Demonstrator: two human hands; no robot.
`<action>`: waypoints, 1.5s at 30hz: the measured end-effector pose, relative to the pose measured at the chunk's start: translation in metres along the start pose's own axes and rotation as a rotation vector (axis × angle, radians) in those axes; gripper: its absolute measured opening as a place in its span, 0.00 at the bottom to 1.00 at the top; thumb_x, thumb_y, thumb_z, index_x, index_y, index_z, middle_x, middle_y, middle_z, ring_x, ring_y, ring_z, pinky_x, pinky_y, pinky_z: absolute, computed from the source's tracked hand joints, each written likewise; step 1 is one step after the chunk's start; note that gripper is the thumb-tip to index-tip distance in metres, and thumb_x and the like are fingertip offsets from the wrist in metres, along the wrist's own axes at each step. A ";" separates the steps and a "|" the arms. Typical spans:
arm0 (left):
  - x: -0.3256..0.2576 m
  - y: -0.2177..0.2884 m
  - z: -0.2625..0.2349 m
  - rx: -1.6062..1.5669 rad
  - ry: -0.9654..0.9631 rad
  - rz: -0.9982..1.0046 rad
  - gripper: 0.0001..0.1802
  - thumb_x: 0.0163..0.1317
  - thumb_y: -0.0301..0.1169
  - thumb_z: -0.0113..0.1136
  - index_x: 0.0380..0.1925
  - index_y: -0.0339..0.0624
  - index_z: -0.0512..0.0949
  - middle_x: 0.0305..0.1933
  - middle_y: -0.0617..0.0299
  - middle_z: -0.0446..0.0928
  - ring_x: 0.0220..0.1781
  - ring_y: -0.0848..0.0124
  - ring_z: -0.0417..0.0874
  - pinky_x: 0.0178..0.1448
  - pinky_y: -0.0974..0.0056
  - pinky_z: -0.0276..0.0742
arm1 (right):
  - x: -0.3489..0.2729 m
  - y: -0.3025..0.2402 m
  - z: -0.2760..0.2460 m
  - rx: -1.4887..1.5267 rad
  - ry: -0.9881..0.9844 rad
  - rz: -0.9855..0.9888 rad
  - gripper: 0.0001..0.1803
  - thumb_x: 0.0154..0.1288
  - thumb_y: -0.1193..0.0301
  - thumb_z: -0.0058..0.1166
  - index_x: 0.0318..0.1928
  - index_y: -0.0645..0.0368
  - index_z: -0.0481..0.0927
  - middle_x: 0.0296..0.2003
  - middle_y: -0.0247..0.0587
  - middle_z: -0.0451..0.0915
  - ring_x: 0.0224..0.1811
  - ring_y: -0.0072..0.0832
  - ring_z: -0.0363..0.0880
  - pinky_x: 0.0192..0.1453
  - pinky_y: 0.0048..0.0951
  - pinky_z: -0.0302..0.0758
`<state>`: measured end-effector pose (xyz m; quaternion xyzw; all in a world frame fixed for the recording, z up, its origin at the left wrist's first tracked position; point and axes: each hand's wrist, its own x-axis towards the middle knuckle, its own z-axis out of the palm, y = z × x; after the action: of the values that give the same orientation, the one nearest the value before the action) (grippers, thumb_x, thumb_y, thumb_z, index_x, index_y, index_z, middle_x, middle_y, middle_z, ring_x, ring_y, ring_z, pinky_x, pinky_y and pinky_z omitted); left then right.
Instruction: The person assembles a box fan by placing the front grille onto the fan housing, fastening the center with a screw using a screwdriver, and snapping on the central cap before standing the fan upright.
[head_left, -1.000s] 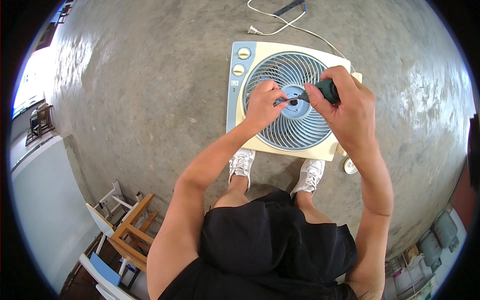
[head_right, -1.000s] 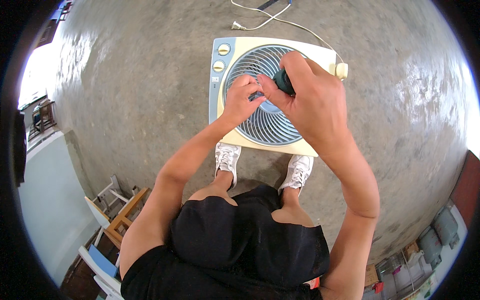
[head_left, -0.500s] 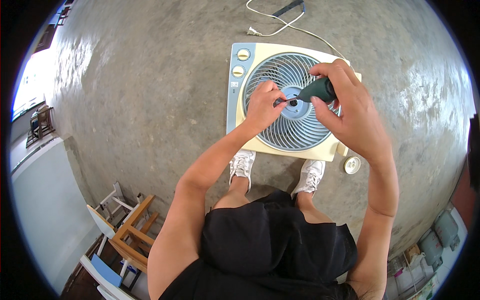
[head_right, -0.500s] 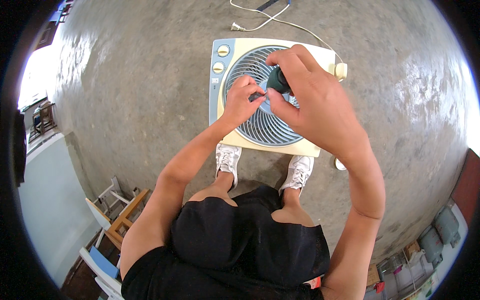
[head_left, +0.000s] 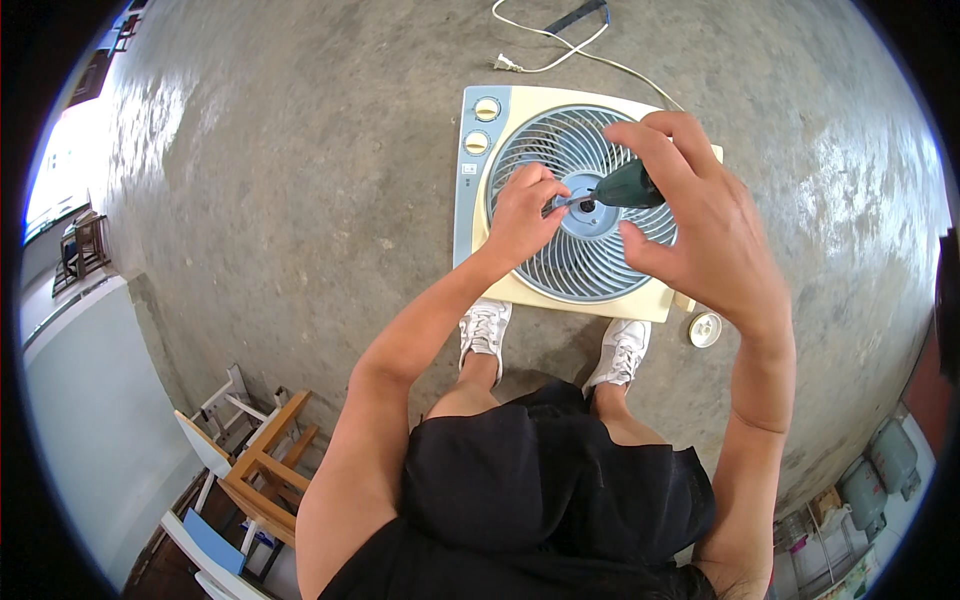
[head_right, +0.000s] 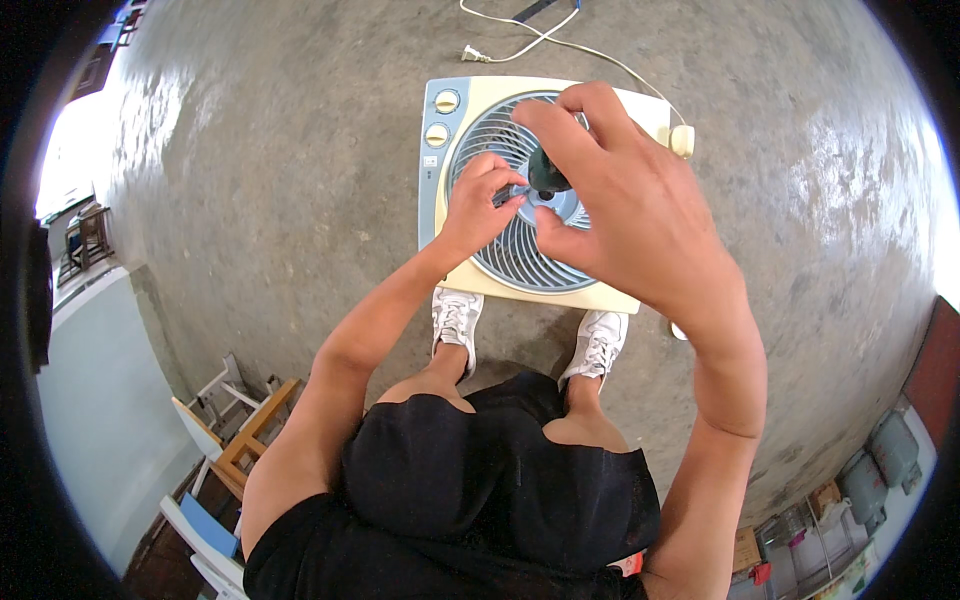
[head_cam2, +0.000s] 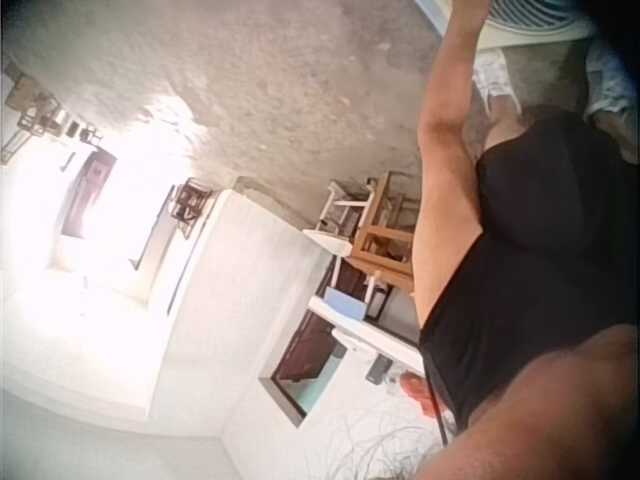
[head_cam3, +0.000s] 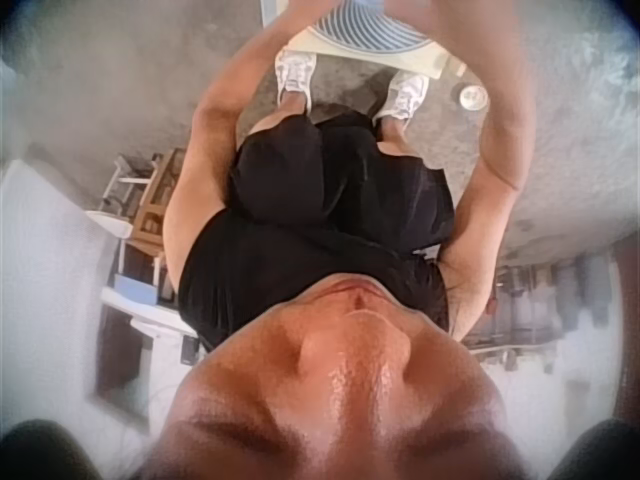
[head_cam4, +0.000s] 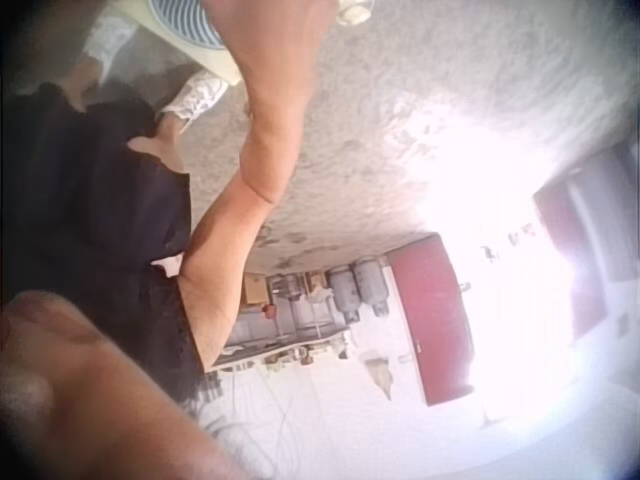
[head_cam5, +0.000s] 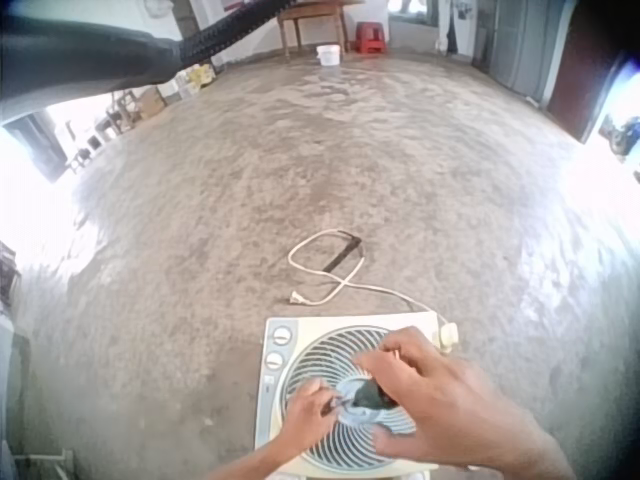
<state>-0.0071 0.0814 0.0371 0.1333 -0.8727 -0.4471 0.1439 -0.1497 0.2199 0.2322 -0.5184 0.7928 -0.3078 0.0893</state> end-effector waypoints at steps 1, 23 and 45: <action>0.000 0.000 -0.001 0.002 0.001 -0.001 0.13 0.43 0.21 0.69 0.31 0.40 0.80 0.34 0.58 0.72 0.40 0.58 0.75 0.42 0.58 0.73 | -0.001 0.003 -0.003 0.064 -0.057 -0.009 0.24 0.53 0.73 0.61 0.53 0.53 0.75 0.39 0.42 0.78 0.34 0.37 0.81 0.35 0.36 0.78; 0.002 0.003 0.011 0.084 0.071 0.002 0.13 0.39 0.23 0.73 0.26 0.40 0.79 0.34 0.60 0.72 0.39 0.58 0.75 0.41 0.56 0.71 | 0.003 0.004 0.027 0.034 0.159 -0.007 0.21 0.49 0.60 0.70 0.36 0.57 0.74 0.29 0.39 0.77 0.27 0.41 0.78 0.27 0.36 0.74; 0.002 0.004 0.008 0.015 0.072 0.002 0.12 0.39 0.20 0.71 0.27 0.42 0.81 0.34 0.60 0.71 0.39 0.59 0.74 0.41 0.57 0.71 | 0.019 0.021 -0.009 0.237 -0.347 -0.234 0.20 0.57 0.89 0.49 0.50 0.61 0.73 0.50 0.44 0.71 0.50 0.42 0.77 0.51 0.36 0.75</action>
<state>-0.0123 0.0886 0.0365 0.1494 -0.8703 -0.4354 0.1749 -0.1785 0.2125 0.2301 -0.6379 0.6582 -0.3133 0.2484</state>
